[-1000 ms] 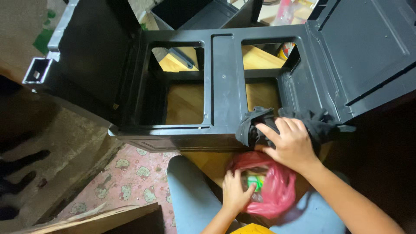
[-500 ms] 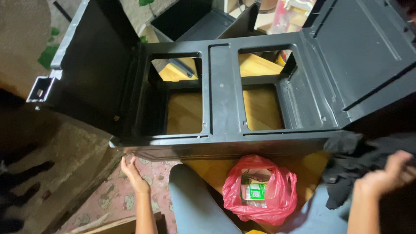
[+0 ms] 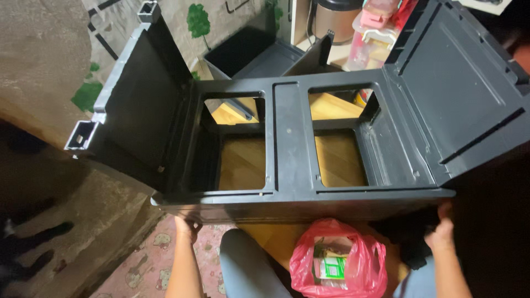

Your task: The person wipes the interior and exterior surfaces of a black plastic crate using a dark cloth. They clean the inside compartments, edges, and then flip the crate to wipe the top surface.

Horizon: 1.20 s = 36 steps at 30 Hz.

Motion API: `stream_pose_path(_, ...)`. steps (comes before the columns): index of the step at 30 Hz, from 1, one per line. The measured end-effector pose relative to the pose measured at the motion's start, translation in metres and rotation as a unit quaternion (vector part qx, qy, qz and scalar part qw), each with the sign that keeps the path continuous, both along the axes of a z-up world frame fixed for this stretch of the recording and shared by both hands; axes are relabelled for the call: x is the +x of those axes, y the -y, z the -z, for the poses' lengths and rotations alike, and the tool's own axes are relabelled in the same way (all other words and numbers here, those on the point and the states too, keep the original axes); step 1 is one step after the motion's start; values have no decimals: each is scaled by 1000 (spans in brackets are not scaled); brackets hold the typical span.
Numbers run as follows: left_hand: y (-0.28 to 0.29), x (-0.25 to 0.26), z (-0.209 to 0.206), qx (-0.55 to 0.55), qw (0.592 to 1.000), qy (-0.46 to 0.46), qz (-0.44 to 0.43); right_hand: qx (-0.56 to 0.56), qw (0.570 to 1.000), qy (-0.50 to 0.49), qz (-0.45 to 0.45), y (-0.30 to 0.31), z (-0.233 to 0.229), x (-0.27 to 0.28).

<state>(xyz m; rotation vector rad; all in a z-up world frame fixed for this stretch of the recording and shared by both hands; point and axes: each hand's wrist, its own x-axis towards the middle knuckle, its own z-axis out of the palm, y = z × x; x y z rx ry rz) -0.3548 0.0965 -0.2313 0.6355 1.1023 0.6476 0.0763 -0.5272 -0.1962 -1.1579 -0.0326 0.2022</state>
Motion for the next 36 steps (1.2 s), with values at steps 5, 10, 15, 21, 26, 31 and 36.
stream_pose_path(5, 7, -3, -5, 18, 999, -28, -2, -190, 962, 198, -16, 21, -8, -4)
stream_pose_path(10, 31, -16, -38, 44, 997, -55, 8, -209, 950, 230, -21, 30, -18, 1)
stream_pose_path(15, 73, -29, -112, 60, 988, -140, 19, -195, 943, 271, 5, 46, -44, 11)
stream_pose_path(21, 122, -34, -194, 84, 973, -211, 37, -242, 911, 333, 9, 55, -97, 67)
stream_pose_path(26, 137, -44, -230, 178, 972, -148, 44, -236, 899, 368, -20, 49, -122, 127)
stream_pose_path(31, 136, -54, -265, 236, 923, -294, 71, -253, 909, 328, -48, 39, -123, 189)
stream_pose_path(36, 149, -60, -314, 279, 835, -464, 98, -346, 914, 203, -66, 28, -136, 220)
